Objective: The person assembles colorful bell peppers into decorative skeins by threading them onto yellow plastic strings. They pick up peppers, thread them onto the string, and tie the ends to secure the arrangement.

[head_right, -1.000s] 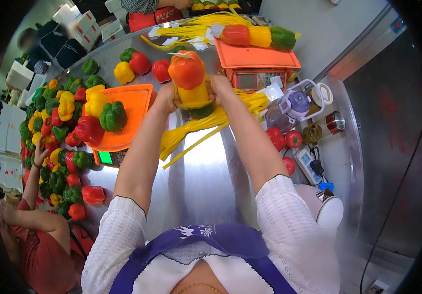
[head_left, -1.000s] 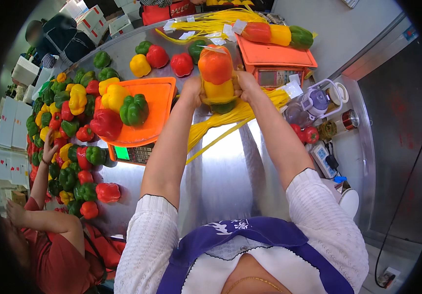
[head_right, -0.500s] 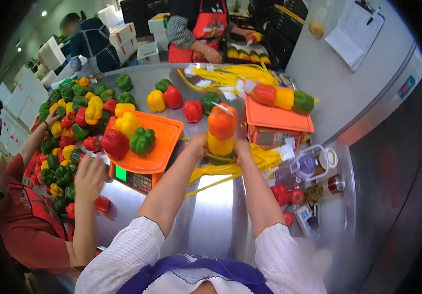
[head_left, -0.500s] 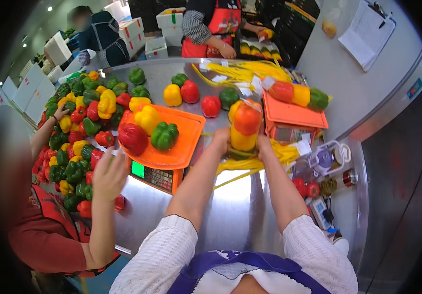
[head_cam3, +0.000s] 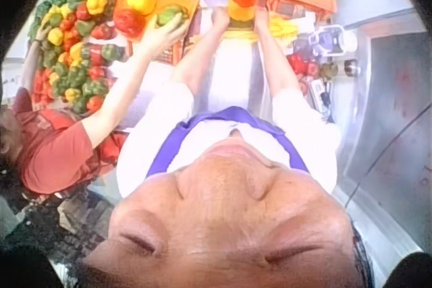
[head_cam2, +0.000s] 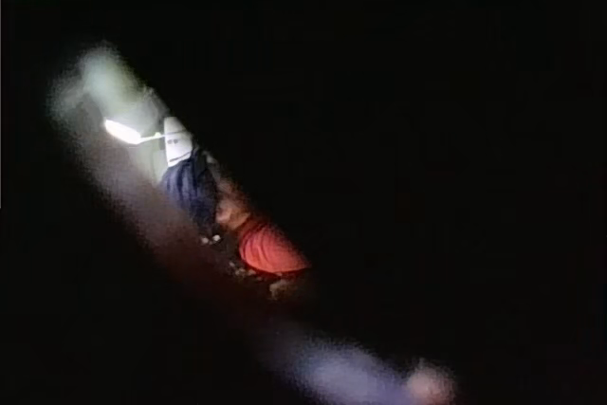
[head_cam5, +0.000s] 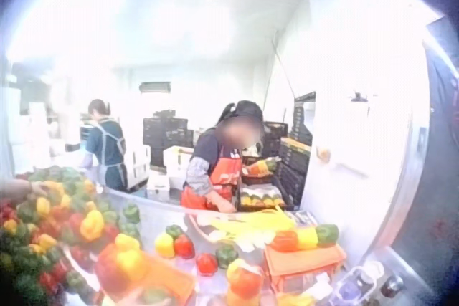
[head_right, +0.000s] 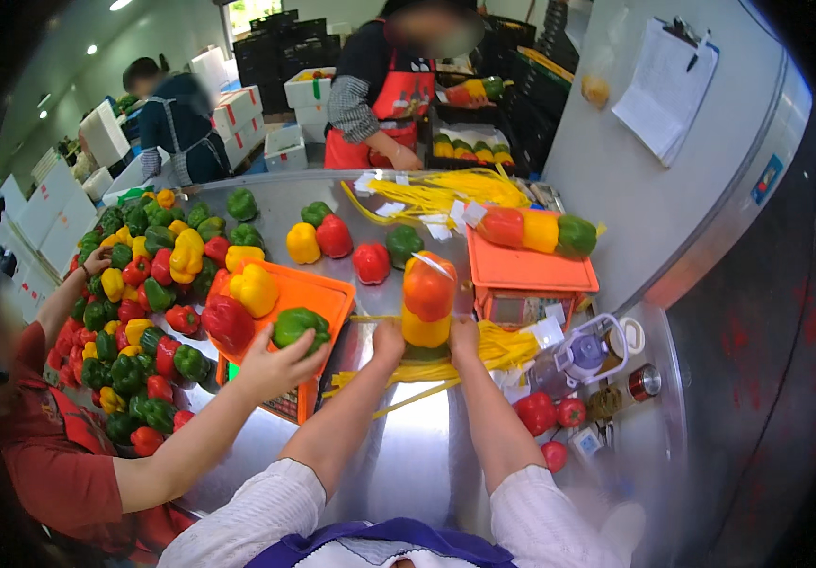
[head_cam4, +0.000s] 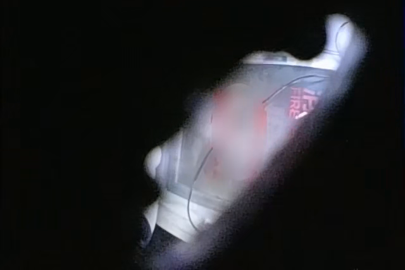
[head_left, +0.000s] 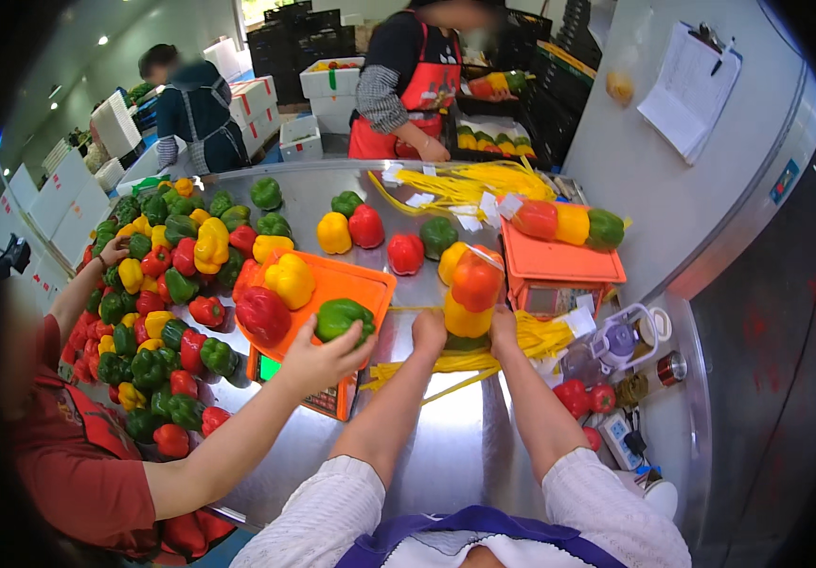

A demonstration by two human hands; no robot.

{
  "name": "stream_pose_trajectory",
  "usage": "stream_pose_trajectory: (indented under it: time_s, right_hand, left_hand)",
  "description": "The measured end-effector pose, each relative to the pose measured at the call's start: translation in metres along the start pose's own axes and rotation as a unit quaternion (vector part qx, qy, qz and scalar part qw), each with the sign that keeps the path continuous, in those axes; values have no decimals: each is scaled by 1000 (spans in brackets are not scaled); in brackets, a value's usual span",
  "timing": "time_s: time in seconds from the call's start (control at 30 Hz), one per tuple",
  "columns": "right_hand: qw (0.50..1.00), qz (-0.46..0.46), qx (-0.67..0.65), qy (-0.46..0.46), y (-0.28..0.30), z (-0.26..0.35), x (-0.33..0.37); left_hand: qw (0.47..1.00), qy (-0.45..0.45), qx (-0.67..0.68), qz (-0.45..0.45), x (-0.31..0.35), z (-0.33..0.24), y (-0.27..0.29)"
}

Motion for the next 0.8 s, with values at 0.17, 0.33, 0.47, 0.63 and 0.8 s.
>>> stream_pose_trajectory:
  time_s: [0.17, 0.33, 0.47, 0.63, 0.8]
  right_hand:
    - [981, 34, -186, 32, 8, -33, -41]
    - [967, 91, -223, 89, 37, 40, 56]
    - [945, 104, -232, 207, 57, 101, 131]
    - [918, 83, -246, 301, 87, 127, 173]
    - [886, 64, -247, 387, 101, 162, 231]
  left_hand:
    - [997, 25, 61, 45, -2, 15, -41]
    - [949, 71, 290, 102, 30, -61, 37]
    - [832, 82, 512, 195, 46, -93, 82]
    - [879, -20, 415, 235, 76, -170, 157]
    - [842, -118, 462, 251, 77, -187, 180]
Point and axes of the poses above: each hand's wrist, its own x-axis away from the middle knuckle, its own y-axis out of the back of the hand, z = x × y, the point moved 1 cm from there along -x, towards the middle knuckle, and after that the axes turned 12 degrees about -z, right-handed, at the moved point
